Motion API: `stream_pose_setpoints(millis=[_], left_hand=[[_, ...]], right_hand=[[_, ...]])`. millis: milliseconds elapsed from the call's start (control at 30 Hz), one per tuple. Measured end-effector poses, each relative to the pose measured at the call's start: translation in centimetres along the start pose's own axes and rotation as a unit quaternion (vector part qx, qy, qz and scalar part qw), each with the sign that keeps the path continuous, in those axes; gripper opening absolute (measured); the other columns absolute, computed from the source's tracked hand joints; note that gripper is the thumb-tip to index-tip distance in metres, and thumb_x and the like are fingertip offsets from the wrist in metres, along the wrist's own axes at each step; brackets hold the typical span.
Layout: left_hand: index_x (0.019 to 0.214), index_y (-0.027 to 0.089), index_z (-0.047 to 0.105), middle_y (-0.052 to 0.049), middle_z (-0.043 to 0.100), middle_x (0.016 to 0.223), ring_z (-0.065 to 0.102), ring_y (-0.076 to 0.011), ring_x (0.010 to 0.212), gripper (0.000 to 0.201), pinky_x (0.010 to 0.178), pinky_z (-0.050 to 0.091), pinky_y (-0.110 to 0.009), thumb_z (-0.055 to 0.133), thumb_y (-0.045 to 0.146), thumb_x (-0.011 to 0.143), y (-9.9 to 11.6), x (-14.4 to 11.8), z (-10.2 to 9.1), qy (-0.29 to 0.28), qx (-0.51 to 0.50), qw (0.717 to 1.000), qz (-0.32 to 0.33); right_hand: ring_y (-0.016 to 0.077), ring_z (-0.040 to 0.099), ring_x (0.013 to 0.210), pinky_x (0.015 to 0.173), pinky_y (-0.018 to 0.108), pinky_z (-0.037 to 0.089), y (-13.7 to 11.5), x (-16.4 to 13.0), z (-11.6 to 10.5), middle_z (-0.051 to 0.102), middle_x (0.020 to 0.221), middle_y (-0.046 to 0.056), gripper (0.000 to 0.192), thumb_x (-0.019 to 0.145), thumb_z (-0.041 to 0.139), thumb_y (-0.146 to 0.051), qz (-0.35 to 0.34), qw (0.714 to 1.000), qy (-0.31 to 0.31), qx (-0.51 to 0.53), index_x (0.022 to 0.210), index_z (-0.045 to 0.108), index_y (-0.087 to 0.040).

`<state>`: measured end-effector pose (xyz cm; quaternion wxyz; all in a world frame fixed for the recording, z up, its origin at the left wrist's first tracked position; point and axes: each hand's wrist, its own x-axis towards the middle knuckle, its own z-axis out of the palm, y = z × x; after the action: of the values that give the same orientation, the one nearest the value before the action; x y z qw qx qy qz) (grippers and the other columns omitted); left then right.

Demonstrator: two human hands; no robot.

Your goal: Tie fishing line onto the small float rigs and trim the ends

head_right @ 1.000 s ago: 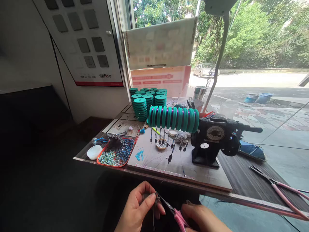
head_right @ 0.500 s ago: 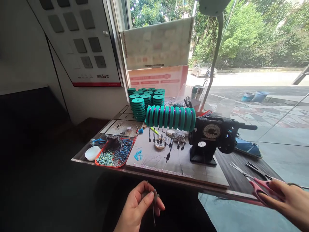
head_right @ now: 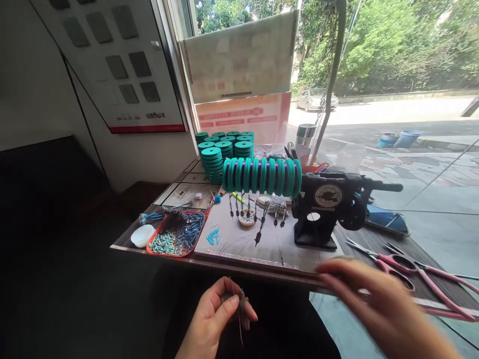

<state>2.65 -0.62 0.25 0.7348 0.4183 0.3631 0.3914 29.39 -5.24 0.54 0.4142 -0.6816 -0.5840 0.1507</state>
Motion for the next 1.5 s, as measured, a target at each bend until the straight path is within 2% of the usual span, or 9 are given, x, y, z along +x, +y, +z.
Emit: stream_pose_setpoints(millis=[100, 200, 300, 500, 867, 1000, 1133, 1333, 1500], left_hand=[[0.075, 0.015, 0.051, -0.004, 0.069, 0.06, 0.054, -0.0112, 0.053, 0.031, 0.059, 0.041, -0.024, 0.066, 0.042, 0.073, -0.2, 0.0, 0.0, -0.013, 0.009, 1.0, 0.0], [0.073, 0.016, 0.051, -0.003, 0.066, 0.056, 0.053, -0.0103, 0.05, 0.033, 0.056, 0.04, -0.022, 0.065, 0.045, 0.074, -0.8, 0.1, -0.4, -0.027, 0.012, 1.0, 0.009], [0.071, 0.016, 0.051, -0.002, 0.065, 0.054, 0.053, -0.0103, 0.048, 0.033, 0.053, 0.041, -0.021, 0.064, 0.046, 0.076, -1.3, 0.2, -0.7, -0.03, 0.007, 0.999, 0.025], [0.073, 0.016, 0.051, -0.001, 0.063, 0.052, 0.053, -0.0103, 0.048, 0.031, 0.052, 0.042, -0.021, 0.065, 0.044, 0.076, -1.1, 0.4, -0.4, -0.025, 0.031, 0.999, 0.035], [0.077, 0.016, 0.056, -0.005, 0.068, 0.063, 0.058, -0.0143, 0.058, 0.019, 0.059, 0.045, -0.024, 0.058, 0.035, 0.083, -1.0, -0.1, -1.2, 0.003, 0.222, 0.971, 0.085], [0.074, 0.016, 0.053, -0.002, 0.065, 0.056, 0.056, -0.0107, 0.047, 0.027, 0.048, 0.041, -0.02, 0.065, 0.04, 0.076, -1.9, 0.3, -1.0, -0.052, 0.01, 0.998, 0.031], [0.072, 0.013, 0.057, 0.0, 0.062, 0.05, 0.05, -0.0073, 0.038, 0.027, 0.046, 0.04, -0.02, 0.071, 0.037, 0.07, -2.3, 0.7, -0.8, -0.127, -0.191, 0.969, -0.088], [0.071, 0.012, 0.065, 0.002, 0.061, 0.048, 0.052, -0.0083, 0.04, 0.021, 0.052, 0.044, -0.024, 0.073, 0.031, 0.066, -1.6, 0.6, -1.0, -0.153, -0.303, 0.924, -0.177], [0.065, 0.011, 0.065, 0.001, 0.061, 0.047, 0.057, -0.0099, 0.043, 0.022, 0.054, 0.045, -0.023, 0.073, 0.032, 0.068, -1.7, 0.6, -1.1, -0.168, -0.313, 0.912, -0.205]], right_hand=[[0.0235, 0.063, 0.08, 0.074, 0.032, 0.05, -5.9, -0.9, 6.3, 0.069, 0.086, 0.008, 0.032, 0.076, 0.061, -0.051, 0.023, 0.981, -0.113, 0.154, 0.088, 0.069, -0.023], [0.014, 0.055, 0.053, 0.054, 0.025, 0.046, -8.3, -0.7, 9.8, 0.059, 0.059, 0.001, 0.033, 0.08, 0.057, -0.05, 0.064, 0.929, -0.219, 0.292, 0.078, 0.061, -0.018], [0.0072, 0.044, 0.044, 0.044, 0.019, 0.034, -8.1, -0.3, 10.5, 0.049, 0.051, -0.005, 0.034, 0.079, 0.059, -0.049, 0.11, 0.882, -0.256, 0.379, 0.074, 0.054, -0.016], [0.007, 0.044, 0.041, 0.041, 0.018, 0.026, -7.5, -0.3, 11.1, 0.048, 0.046, -0.006, 0.036, 0.079, 0.059, -0.051, 0.157, 0.82, -0.293, 0.466, 0.074, 0.049, -0.017], [0.007, 0.043, 0.042, 0.042, 0.018, 0.027, -7.8, -0.4, 11.1, 0.046, 0.047, -0.006, 0.04, 0.074, 0.064, -0.054, 0.158, 0.802, -0.294, 0.496, 0.072, 0.049, -0.017], [0.0073, 0.044, 0.044, 0.044, 0.019, 0.03, -7.3, -0.3, 11.1, 0.048, 0.051, -0.006, 0.034, 0.075, 0.065, -0.05, 0.156, 0.799, -0.293, 0.502, 0.075, 0.052, -0.018], [0.0074, 0.044, 0.052, 0.051, 0.02, 0.034, -6.9, -0.1, 11.0, 0.05, 0.059, -0.004, 0.034, 0.072, 0.07, -0.046, 0.14, 0.802, -0.292, 0.501, 0.071, 0.056, -0.016], [0.0076, 0.043, 0.053, 0.052, 0.02, 0.033, -6.9, -0.1, 11.0, 0.053, 0.061, -0.003, 0.032, 0.072, 0.07, -0.045, 0.132, 0.813, -0.296, 0.485, 0.073, 0.06, -0.015], [0.0106, 0.049, 0.058, 0.052, 0.021, 0.035, -6.9, -0.2, 11.1, 0.057, 0.063, -0.001, 0.031, 0.071, 0.07, -0.046, 0.125, 0.833, -0.277, 0.462, 0.075, 0.065, -0.016]])
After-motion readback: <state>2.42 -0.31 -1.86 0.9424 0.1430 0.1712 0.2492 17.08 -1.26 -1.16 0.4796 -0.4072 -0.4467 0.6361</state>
